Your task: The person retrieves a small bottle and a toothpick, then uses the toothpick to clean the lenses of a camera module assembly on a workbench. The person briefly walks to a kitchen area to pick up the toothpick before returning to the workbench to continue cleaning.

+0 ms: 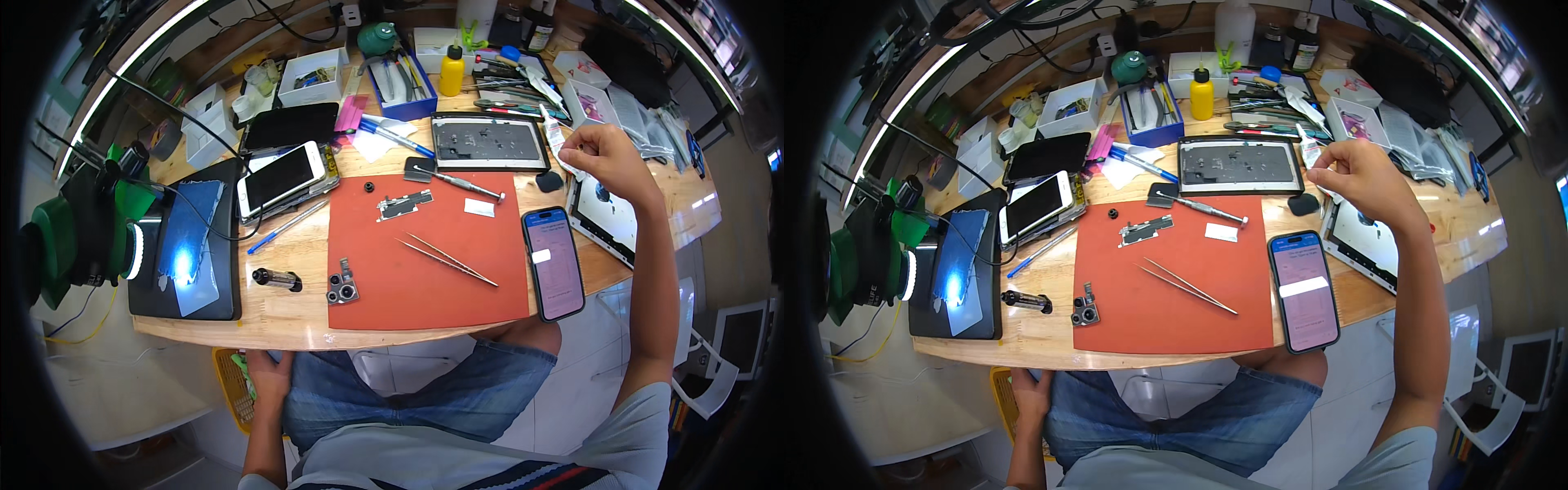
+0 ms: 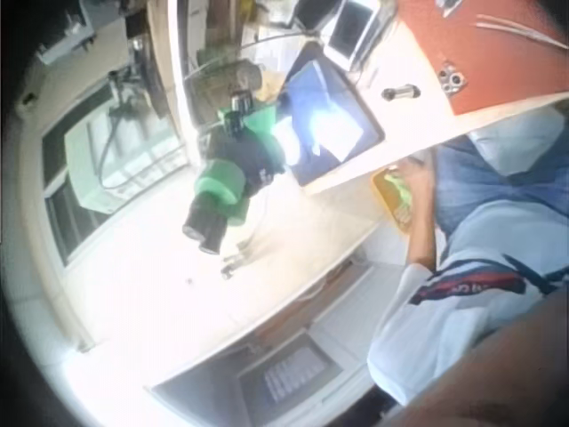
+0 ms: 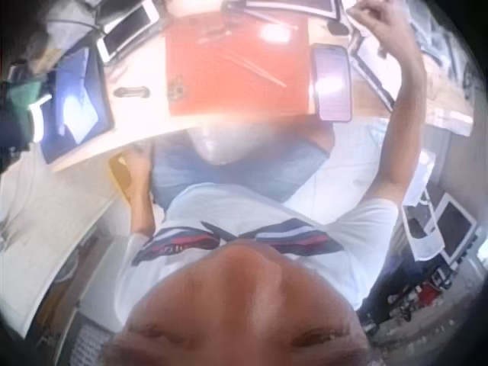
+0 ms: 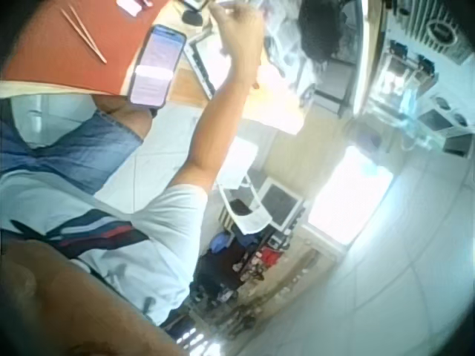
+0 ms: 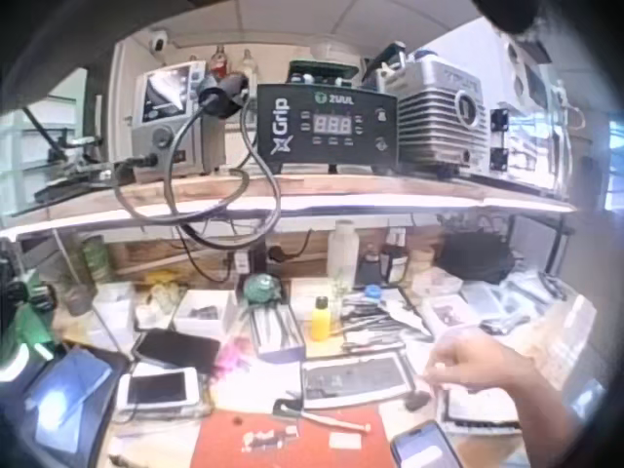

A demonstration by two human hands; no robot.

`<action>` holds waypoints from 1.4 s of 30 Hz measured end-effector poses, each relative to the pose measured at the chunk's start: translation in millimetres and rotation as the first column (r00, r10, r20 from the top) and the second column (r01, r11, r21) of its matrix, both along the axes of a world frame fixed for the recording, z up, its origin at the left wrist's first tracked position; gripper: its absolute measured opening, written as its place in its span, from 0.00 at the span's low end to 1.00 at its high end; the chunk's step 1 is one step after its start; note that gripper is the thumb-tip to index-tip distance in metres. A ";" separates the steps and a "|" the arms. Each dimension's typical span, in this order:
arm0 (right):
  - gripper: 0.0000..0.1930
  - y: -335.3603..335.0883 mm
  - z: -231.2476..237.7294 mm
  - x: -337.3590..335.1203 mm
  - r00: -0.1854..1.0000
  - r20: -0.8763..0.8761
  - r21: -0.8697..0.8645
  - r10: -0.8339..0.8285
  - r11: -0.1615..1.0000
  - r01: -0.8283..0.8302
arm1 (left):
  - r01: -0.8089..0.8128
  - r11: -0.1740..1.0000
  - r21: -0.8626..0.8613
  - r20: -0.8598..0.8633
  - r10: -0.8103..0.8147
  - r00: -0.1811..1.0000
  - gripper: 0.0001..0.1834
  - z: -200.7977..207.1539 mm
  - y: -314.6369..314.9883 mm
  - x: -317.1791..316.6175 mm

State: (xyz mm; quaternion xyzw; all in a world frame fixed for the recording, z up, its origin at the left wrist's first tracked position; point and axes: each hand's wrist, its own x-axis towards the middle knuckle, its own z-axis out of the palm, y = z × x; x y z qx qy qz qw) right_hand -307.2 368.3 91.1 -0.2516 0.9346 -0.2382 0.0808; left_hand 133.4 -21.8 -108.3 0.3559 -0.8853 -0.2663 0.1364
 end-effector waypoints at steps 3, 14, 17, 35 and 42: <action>0.14 -11.4 -0.3 -2.8 1.000 0.005 -0.036 0.005 0.999 -0.005 | 0.018 1.000 -0.025 0.002 -0.018 1.000 0.32 2.4 0.0 -2.4; 0.17 -66.1 29.4 -13.0 0.998 -0.061 0.125 0.012 0.992 -0.005 | 0.053 0.999 -0.013 0.032 -0.052 0.998 0.37 -8.2 -9.9 6.7; 0.15 -102.3 32.4 -10.7 0.983 -0.089 0.064 0.158 0.986 -0.153 | 0.045 0.997 0.060 0.049 -0.048 0.998 0.37 -14.4 -14.4 7.4; 0.17 -233.8 -23.1 -58.9 0.889 0.114 0.207 0.443 0.865 -0.457 | -0.020 0.999 0.031 -0.018 0.020 1.000 0.38 -9.2 -18.0 16.3; 0.21 -240.7 -8.5 -52.2 0.917 0.257 0.355 0.305 0.853 -0.383 | 0.004 0.997 0.073 -0.034 -0.002 0.999 0.34 -0.8 -15.5 9.5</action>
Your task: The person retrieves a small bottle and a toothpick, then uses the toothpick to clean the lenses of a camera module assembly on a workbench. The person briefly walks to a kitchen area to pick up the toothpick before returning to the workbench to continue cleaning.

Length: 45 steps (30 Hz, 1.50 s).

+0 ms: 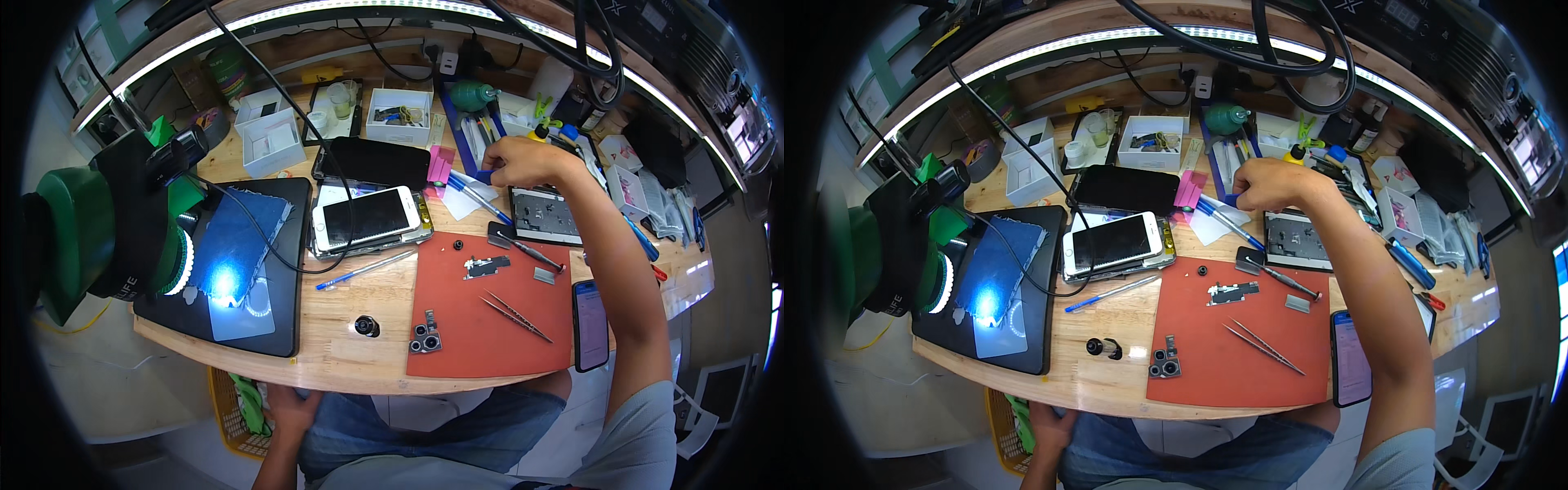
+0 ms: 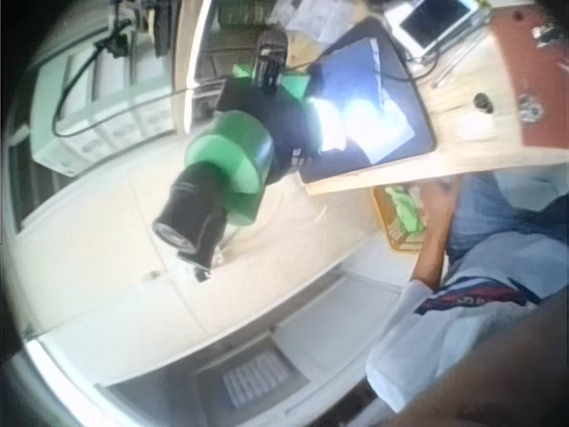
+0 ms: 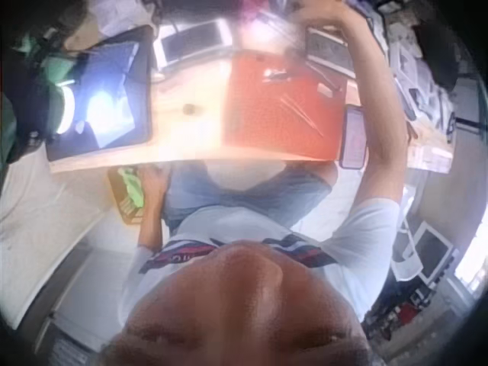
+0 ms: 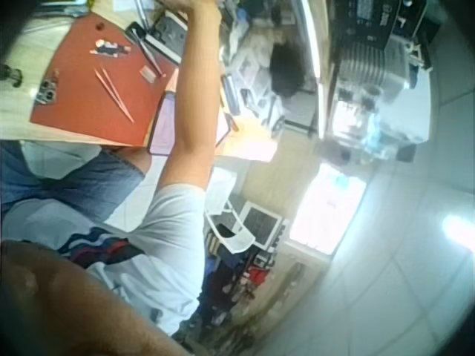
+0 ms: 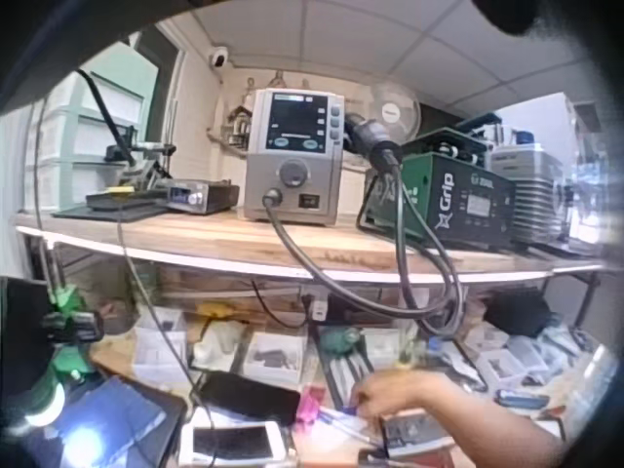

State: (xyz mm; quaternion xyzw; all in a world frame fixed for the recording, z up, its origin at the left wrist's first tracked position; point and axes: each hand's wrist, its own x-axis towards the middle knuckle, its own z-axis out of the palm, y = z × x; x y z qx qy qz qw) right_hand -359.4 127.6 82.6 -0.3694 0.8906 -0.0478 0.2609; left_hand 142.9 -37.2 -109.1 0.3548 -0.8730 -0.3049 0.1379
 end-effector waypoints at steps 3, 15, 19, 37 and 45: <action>0.22 -5.7 2.1 -1.3 1.000 -0.006 0.061 0.015 0.998 -0.015 | 0.055 0.998 -0.019 0.036 -0.054 0.998 0.36 -0.9 -3.3 5.1; 0.22 -5.8 1.2 0.6 0.978 -0.172 0.139 0.118 0.986 -0.094 | 0.035 0.998 -0.044 -0.003 -0.035 0.999 0.33 3.6 -2.0 0.6; 0.22 -7.0 0.2 3.3 0.966 -0.206 0.148 0.159 0.980 -0.130 | 0.040 0.995 -0.095 -0.036 -0.044 0.998 0.35 -8.5 -3.4 6.6; 0.13 107.0 52.7 -3.5 0.959 -0.224 -0.492 -0.172 0.869 0.041 | -0.024 0.999 -0.029 -0.021 0.023 1.000 0.40 -36.9 -11.7 22.4; 0.13 219.5 50.6 8.5 0.897 -0.051 -0.673 -0.439 0.679 0.293 | 0.057 0.998 -0.026 -0.024 -0.058 0.998 0.31 -52.6 -20.0 25.5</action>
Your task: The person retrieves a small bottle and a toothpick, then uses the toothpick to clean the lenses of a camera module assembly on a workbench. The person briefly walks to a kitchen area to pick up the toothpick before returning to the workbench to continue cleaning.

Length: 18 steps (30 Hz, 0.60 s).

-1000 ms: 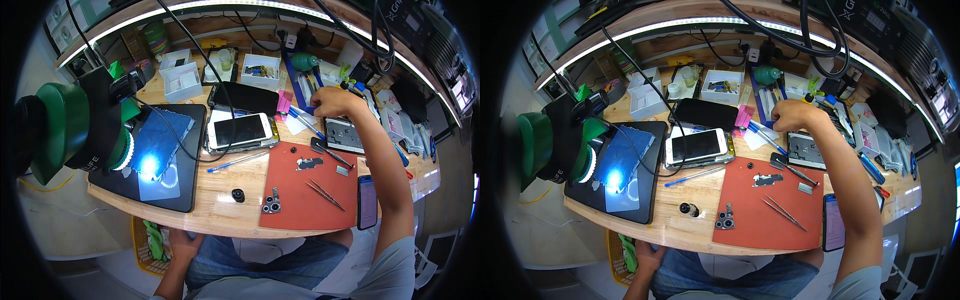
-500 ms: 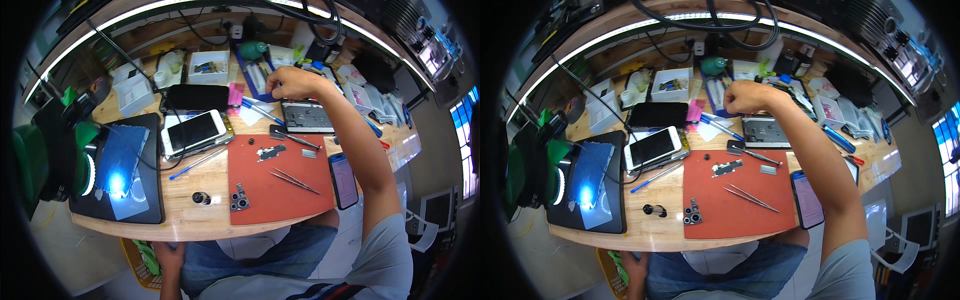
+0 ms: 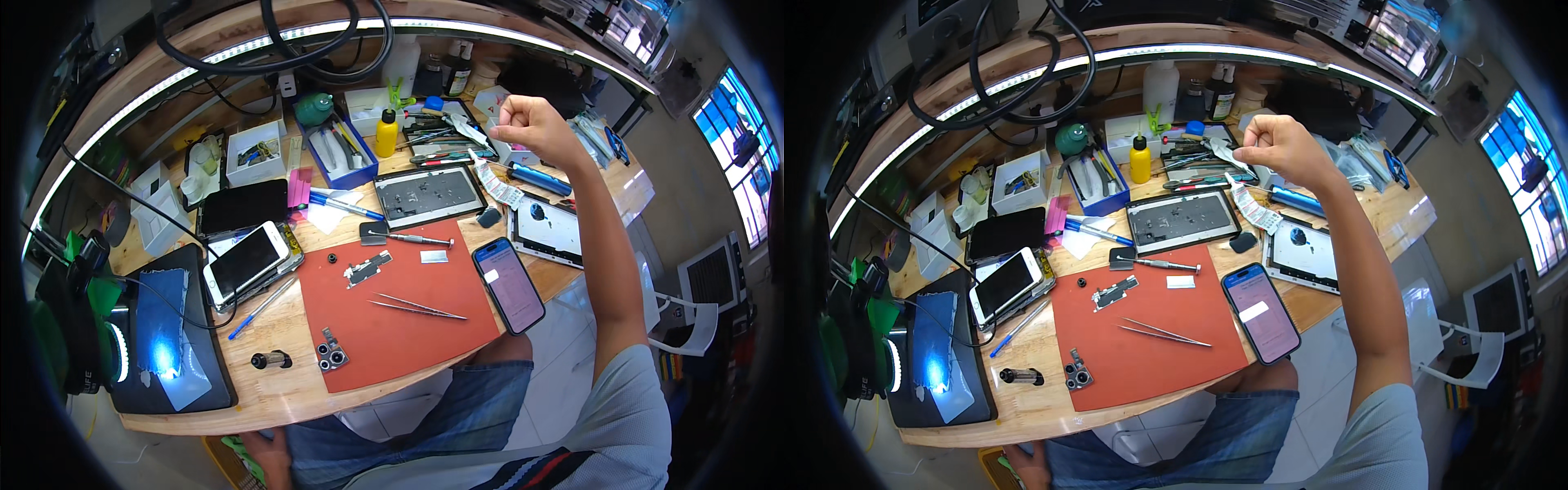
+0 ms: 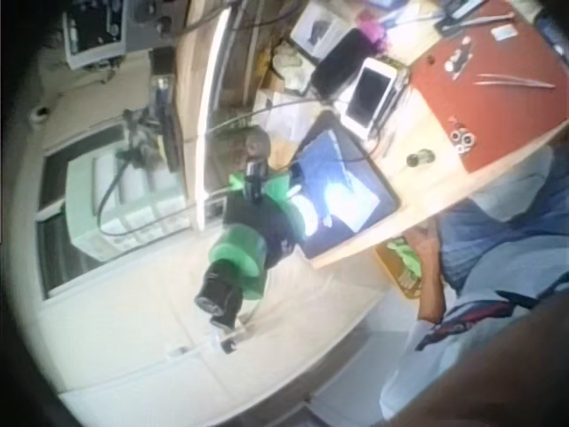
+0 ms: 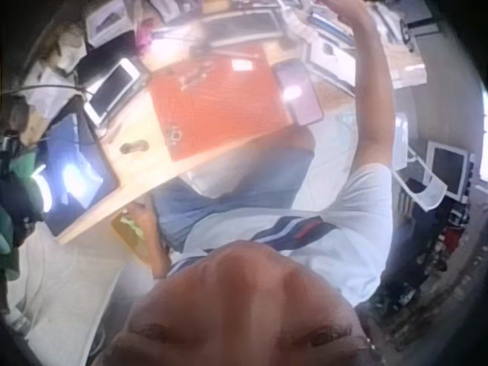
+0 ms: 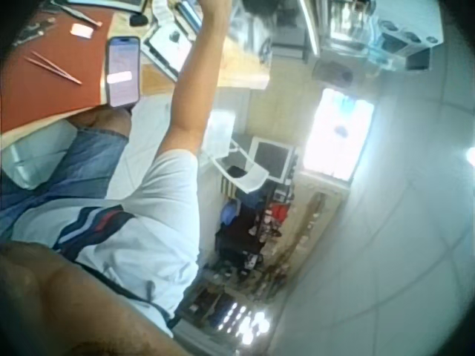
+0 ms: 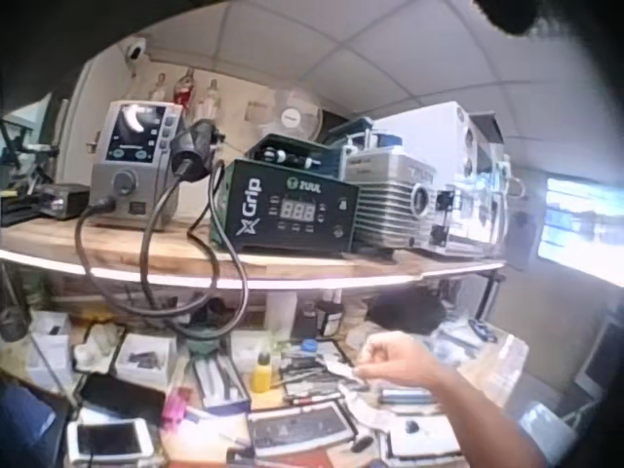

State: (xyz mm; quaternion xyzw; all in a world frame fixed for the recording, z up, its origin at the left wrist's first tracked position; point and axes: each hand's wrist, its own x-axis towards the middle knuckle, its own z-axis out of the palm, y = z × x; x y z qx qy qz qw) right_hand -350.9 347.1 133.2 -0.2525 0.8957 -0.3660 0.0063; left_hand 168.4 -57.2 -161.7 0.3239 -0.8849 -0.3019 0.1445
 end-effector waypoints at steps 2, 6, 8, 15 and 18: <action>0.12 19.0 -14.0 -12.4 1.000 -0.003 -0.059 0.021 0.998 -0.021 | -0.005 0.996 -0.088 -0.022 0.003 1.000 0.30 -5.5 -0.9 1.4; 0.13 37.9 -30.7 -30.9 0.999 0.009 0.023 -0.053 0.998 0.053 | -0.055 0.998 -0.043 -0.006 0.055 0.998 0.30 -3.0 -0.2 -4.8; 0.14 44.8 -40.7 -43.5 0.997 0.027 0.095 -0.071 0.993 0.068 | -0.088 0.996 -0.025 -0.001 0.088 0.996 0.31 6.0 5.7 -9.6; 0.12 66.9 -44.9 -48.1 0.968 -0.068 0.196 -0.243 0.948 0.252 | -0.056 0.993 -0.109 0.039 0.060 0.997 0.33 -8.1 -2.6 -3.9; 0.15 75.7 -47.5 -54.5 0.940 -0.120 0.132 -0.319 0.934 0.333 | -0.094 0.986 -0.140 0.042 0.101 0.994 0.33 -12.7 -2.4 -3.6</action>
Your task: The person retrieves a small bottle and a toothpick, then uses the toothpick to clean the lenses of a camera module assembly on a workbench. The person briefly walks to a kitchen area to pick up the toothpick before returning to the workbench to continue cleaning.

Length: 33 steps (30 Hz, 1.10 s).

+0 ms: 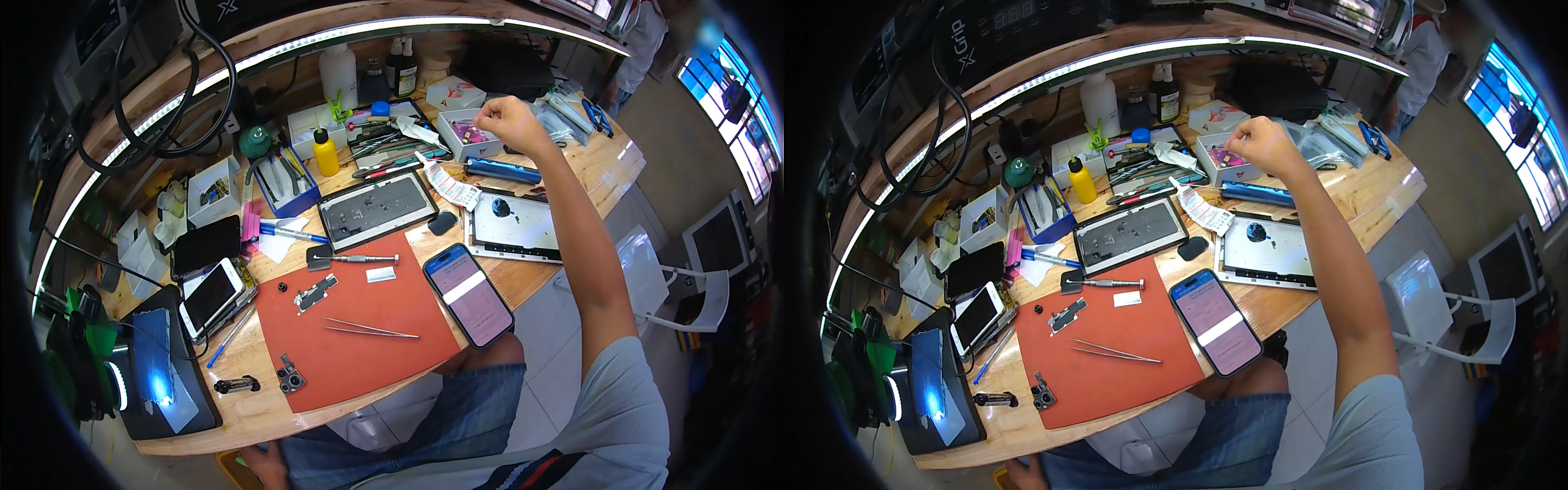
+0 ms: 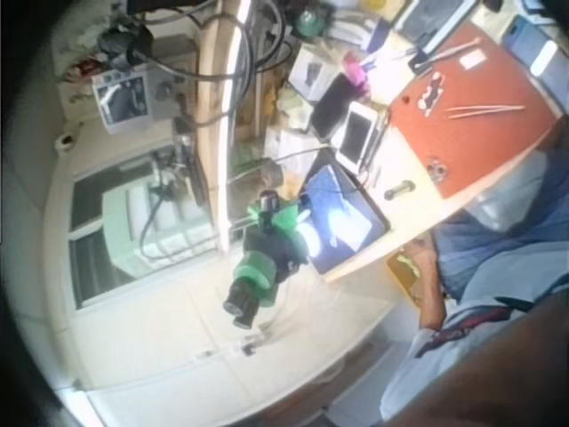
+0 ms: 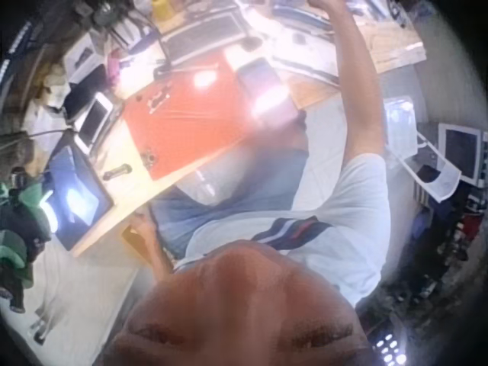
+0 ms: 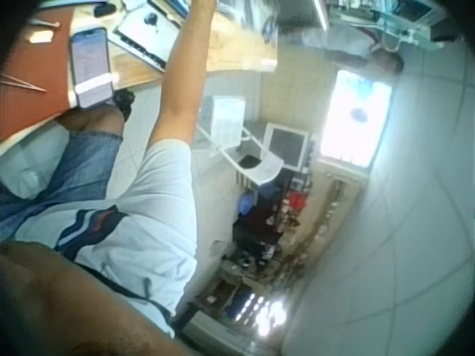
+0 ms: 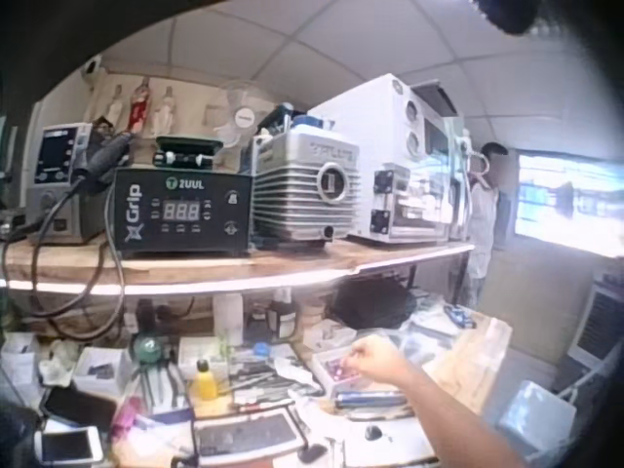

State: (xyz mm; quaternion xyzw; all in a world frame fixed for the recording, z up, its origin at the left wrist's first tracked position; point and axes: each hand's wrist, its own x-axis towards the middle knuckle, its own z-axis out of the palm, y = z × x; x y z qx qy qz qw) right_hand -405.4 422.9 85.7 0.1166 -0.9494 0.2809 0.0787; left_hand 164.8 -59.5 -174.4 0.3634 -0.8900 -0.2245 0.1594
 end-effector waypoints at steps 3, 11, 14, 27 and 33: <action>0.14 15.5 0.5 -5.3 0.998 -0.005 -0.052 -0.067 0.996 0.067 | 0.031 0.997 0.068 0.000 -0.031 1.000 0.33 17.2 8.7 -16.5; 0.21 15.9 -1.8 -26.1 0.935 0.001 0.369 -0.355 0.869 0.330 | 0.103 0.986 -0.131 0.276 -0.063 0.959 0.35 0.9 -13.9 4.1; 0.23 22.9 -14.9 -28.7 0.926 -0.012 0.409 -0.378 0.843 0.349 | 0.150 0.980 -0.131 0.184 -0.125 0.975 0.33 15.6 -3.9 -11.6; 0.15 31.7 -39.1 -30.4 0.975 -0.043 0.381 -0.220 0.898 0.220 | 0.011 1.000 0.020 0.068 -0.012 0.998 0.35 1.1 -1.6 -2.6; 0.11 40.6 -53.3 -29.5 0.942 -0.282 0.250 -0.183 0.934 0.256 | 0.021 1.000 0.008 0.099 -0.021 0.995 0.33 -3.6 -3.8 -0.6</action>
